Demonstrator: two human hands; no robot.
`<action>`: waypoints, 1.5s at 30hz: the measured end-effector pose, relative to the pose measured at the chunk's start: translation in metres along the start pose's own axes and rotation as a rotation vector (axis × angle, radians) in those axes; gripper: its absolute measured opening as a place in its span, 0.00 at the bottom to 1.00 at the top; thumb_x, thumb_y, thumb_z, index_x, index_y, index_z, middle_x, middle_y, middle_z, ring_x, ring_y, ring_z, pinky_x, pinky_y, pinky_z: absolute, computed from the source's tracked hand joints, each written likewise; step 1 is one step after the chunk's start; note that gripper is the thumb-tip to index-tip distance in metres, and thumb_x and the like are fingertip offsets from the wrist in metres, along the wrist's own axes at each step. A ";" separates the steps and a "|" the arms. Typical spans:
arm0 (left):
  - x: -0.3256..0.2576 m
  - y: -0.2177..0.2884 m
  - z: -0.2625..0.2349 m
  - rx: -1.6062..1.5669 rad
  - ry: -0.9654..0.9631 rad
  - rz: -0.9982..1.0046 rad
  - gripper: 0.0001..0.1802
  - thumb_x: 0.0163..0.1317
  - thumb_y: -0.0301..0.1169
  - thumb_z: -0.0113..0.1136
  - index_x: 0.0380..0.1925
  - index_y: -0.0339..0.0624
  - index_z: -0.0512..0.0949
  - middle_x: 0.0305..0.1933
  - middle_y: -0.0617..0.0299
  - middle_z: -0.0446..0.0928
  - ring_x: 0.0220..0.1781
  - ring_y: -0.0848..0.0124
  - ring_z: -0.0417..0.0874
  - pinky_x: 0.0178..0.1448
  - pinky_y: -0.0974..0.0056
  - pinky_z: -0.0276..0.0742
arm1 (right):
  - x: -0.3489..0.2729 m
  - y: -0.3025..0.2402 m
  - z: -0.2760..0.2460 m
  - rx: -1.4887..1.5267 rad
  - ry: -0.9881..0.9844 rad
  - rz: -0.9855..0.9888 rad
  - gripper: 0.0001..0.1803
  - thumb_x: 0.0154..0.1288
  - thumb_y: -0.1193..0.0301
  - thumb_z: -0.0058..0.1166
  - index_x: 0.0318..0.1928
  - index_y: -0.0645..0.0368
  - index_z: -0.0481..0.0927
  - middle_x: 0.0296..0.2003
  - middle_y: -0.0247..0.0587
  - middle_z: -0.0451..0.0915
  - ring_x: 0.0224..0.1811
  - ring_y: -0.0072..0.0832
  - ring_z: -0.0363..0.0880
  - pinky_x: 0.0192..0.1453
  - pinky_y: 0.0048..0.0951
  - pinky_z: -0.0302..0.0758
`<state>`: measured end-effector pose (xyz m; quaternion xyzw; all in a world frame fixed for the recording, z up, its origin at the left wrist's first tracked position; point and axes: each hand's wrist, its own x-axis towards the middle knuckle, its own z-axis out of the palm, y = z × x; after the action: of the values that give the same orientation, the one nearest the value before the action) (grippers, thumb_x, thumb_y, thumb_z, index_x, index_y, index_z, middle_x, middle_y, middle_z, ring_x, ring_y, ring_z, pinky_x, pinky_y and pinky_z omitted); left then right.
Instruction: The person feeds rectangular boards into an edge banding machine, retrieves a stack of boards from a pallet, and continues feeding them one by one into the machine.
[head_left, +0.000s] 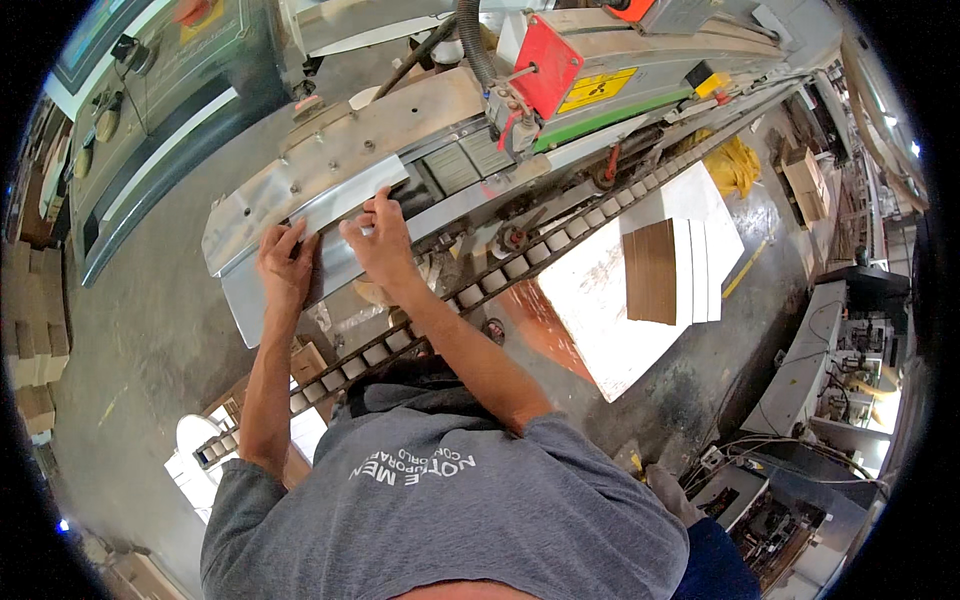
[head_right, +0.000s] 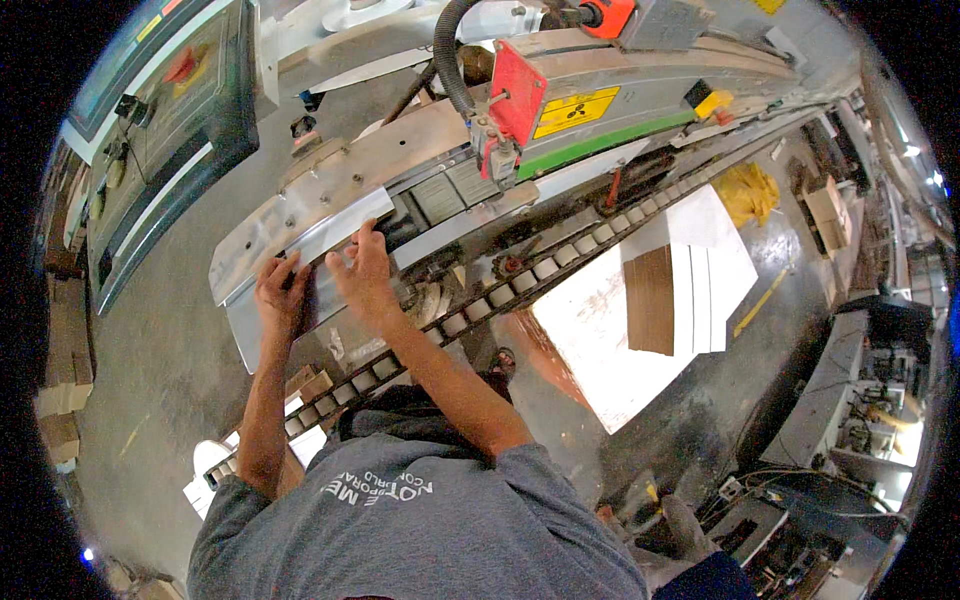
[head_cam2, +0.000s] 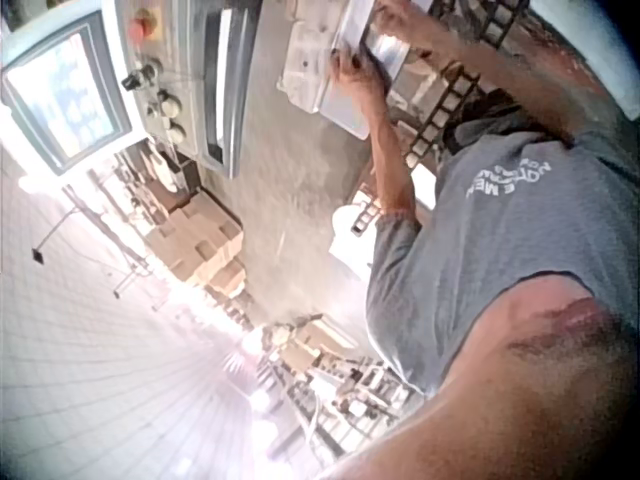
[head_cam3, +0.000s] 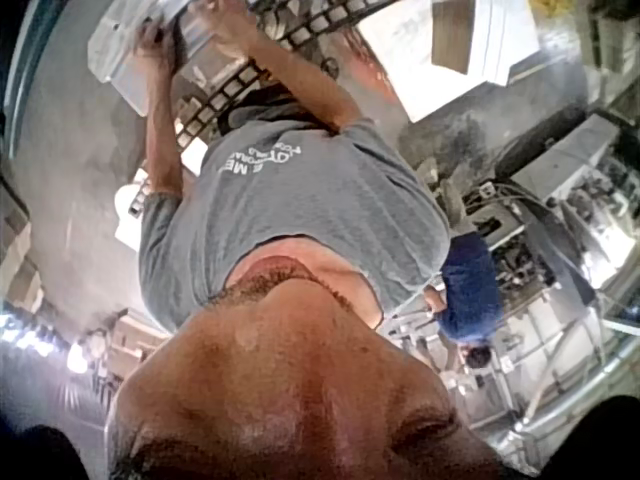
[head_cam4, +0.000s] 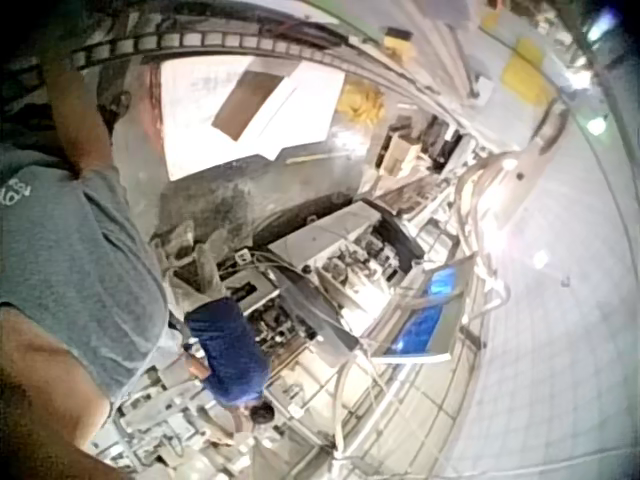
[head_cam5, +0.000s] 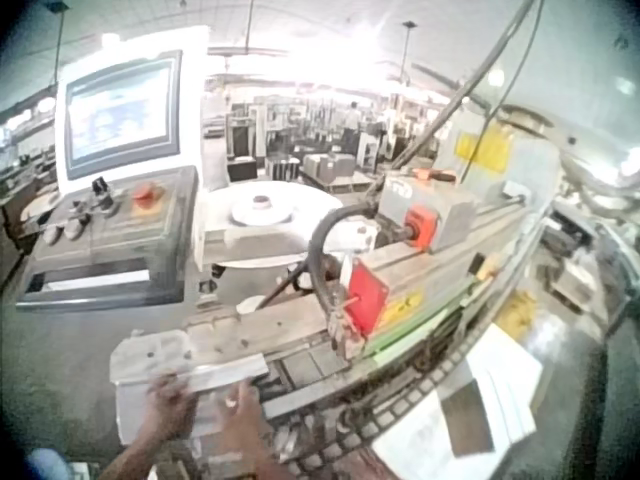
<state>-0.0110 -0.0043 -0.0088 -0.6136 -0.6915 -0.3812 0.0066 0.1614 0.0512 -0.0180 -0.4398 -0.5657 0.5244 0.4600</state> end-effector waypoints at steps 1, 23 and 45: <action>0.003 0.004 0.005 0.006 0.000 -0.003 0.17 0.54 0.29 0.73 0.44 0.39 0.86 0.36 0.54 0.80 0.39 0.56 0.81 0.44 0.57 0.77 | 0.004 -0.003 -0.006 0.004 -0.004 0.002 0.48 0.62 0.67 0.64 0.72 0.79 0.50 0.51 0.48 0.66 0.48 0.27 0.71 0.46 0.27 0.77; 0.083 0.125 0.166 -0.075 -0.150 -0.037 0.14 0.58 0.37 0.71 0.43 0.45 0.87 0.30 0.53 0.84 0.32 0.55 0.86 0.39 0.57 0.79 | -0.045 -0.035 -0.186 0.004 0.096 -0.097 0.24 0.69 0.78 0.56 0.65 0.62 0.74 0.49 0.39 0.82 0.45 0.20 0.79 0.42 0.23 0.78; -0.033 0.406 0.252 -0.880 -1.051 -0.160 0.30 0.59 0.43 0.73 0.49 0.25 0.80 0.33 0.53 0.84 0.29 0.74 0.84 0.28 0.71 0.79 | -0.184 0.047 -0.329 -0.236 1.000 0.333 0.42 0.70 0.68 0.54 0.75 0.73 0.50 0.71 0.71 0.55 0.74 0.57 0.57 0.75 0.47 0.62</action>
<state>0.4595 0.0849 0.0079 -0.6095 -0.4269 -0.2777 -0.6075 0.5204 -0.0636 -0.0668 -0.7683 -0.2554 0.2498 0.5311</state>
